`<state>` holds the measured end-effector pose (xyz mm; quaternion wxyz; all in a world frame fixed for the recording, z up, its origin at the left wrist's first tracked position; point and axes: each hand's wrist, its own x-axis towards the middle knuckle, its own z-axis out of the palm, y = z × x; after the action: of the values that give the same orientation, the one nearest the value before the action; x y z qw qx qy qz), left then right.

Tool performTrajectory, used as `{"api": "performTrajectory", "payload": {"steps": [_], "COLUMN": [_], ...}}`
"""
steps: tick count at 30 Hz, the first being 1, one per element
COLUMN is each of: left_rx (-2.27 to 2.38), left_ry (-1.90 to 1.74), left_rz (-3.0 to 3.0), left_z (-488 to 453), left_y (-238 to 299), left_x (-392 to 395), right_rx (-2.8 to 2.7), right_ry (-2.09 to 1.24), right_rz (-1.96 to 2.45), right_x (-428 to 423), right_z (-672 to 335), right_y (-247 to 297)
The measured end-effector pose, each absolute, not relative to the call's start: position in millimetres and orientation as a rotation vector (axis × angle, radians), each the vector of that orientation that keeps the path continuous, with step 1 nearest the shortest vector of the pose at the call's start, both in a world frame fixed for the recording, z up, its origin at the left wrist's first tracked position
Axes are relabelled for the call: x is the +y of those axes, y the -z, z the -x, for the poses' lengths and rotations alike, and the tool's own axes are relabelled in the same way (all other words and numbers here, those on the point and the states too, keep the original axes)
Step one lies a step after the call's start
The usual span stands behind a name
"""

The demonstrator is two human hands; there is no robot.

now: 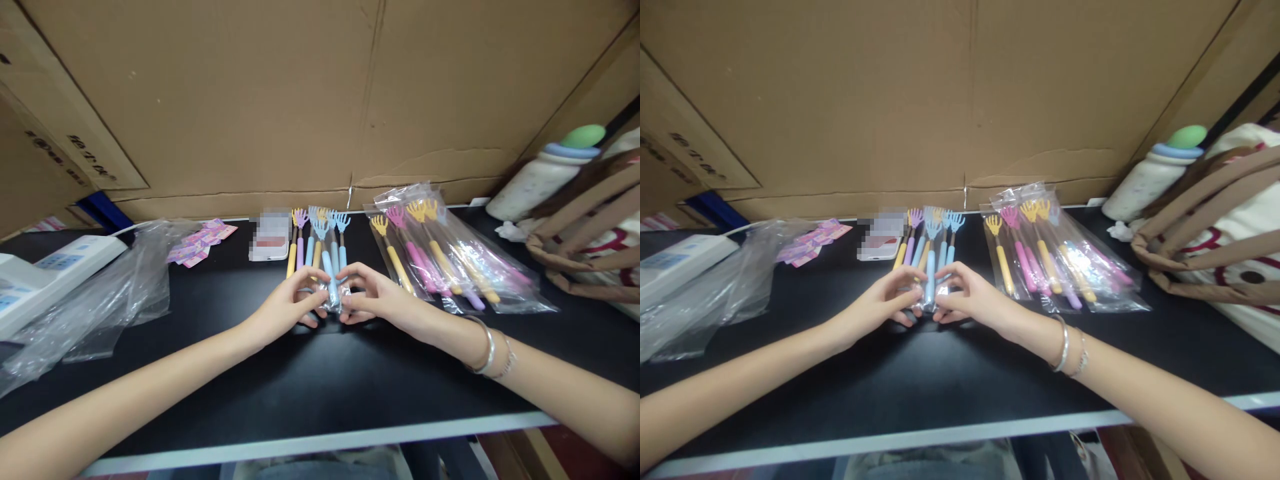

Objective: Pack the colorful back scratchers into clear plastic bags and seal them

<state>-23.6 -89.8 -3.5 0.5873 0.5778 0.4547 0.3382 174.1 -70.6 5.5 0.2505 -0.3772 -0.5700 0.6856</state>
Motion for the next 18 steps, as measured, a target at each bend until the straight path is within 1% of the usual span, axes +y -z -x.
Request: {"api": "performTrajectory", "payload": {"steps": [8, 13, 18], "left_rx": [0.998, 0.972, 1.025], "left_ry": [-0.856, -0.839, -0.835], "left_rz": [-1.475, -1.606, -1.856], "left_z": [24.1, 25.5, 28.9], "left_y": [15.0, 10.1, 1.4], "left_x": [-87.7, -86.9, -86.0], "right_rx": [-1.618, -1.654, -1.696], "right_ry": [-1.801, -1.782, -1.729], "right_rz": [0.891, 0.848, 0.824], "right_x": [-67.3, -69.1, -72.4], "right_z": [-171.7, -171.7, -171.3], "right_y": [7.1, 7.1, 1.6]}}
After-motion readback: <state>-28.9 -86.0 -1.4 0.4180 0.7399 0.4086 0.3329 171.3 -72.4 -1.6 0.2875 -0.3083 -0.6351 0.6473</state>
